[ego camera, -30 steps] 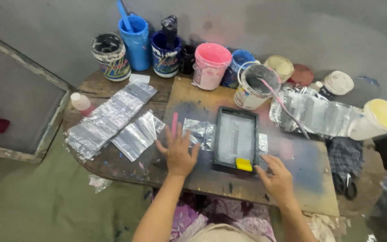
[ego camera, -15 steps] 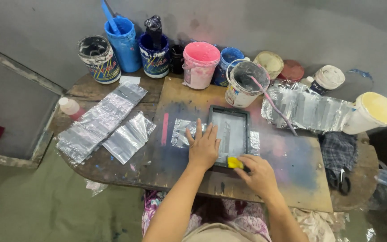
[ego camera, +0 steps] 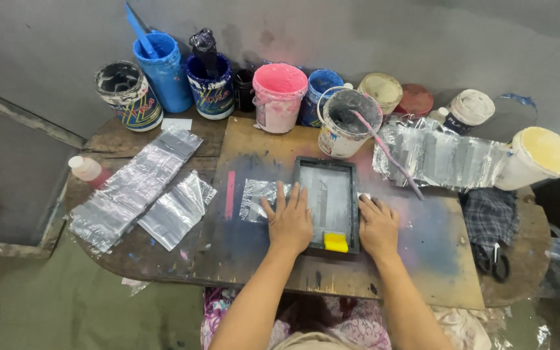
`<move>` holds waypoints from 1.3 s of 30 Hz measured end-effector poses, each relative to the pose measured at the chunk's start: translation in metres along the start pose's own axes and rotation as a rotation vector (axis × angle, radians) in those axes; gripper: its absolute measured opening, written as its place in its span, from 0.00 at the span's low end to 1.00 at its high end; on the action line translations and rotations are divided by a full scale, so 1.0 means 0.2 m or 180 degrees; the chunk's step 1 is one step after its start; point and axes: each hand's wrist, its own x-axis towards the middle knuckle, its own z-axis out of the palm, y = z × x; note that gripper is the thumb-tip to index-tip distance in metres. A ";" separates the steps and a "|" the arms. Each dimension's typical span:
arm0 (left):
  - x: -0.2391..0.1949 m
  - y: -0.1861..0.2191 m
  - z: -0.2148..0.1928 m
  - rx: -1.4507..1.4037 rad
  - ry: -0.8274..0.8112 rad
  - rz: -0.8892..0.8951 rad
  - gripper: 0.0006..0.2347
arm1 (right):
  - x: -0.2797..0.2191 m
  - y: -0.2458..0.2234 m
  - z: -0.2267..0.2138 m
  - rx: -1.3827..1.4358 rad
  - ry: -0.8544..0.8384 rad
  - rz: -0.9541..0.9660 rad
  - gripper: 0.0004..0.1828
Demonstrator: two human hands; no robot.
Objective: Organizing small plastic bags into a larger sleeve and using a squeegee on a small frame at a workbench.
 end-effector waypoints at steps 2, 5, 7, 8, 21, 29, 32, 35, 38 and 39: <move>0.00 0.00 0.00 0.0043 -0.0012 -0.0027 0.23 | -0.01 0.02 0.04 -0.0119 0.0008 0.0025 0.18; 0.00 0.00 0.00 0.0071 -0.0008 -0.0082 0.24 | -0.02 0.02 0.06 -0.0280 -0.0007 0.0100 0.18; 0.00 0.00 0.02 0.0050 0.0007 -0.0120 0.24 | -0.03 0.02 0.07 -0.0323 -0.0038 0.0142 0.19; 0.00 0.00 0.03 0.0068 0.0032 -0.0131 0.24 | -0.03 0.02 0.07 -0.0313 -0.0067 0.0187 0.20; 0.01 0.00 0.03 0.0081 0.0046 -0.0125 0.24 | -0.03 0.03 0.00 0.0121 0.0207 0.0181 0.17; 0.02 -0.01 0.06 0.0136 0.0037 -0.0121 0.24 | -0.08 0.07 -0.14 -0.0261 -0.0750 0.0087 0.26; 0.02 -0.01 0.08 0.0134 0.0177 -0.0085 0.24 | -0.08 0.14 -0.16 -0.0207 -0.1075 0.0275 0.26; 0.02 -0.02 0.09 0.0118 0.0223 -0.0084 0.24 | -0.09 0.17 -0.16 -0.0052 -0.1195 0.0417 0.24; 0.01 -0.01 0.06 0.0049 0.0160 -0.0102 0.25 | -0.06 0.04 -0.29 0.0215 -0.0700 0.0379 0.21; 0.00 0.00 0.04 -0.0030 0.0049 -0.0140 0.26 | -0.05 -0.02 -0.36 0.0356 -0.0182 0.0203 0.21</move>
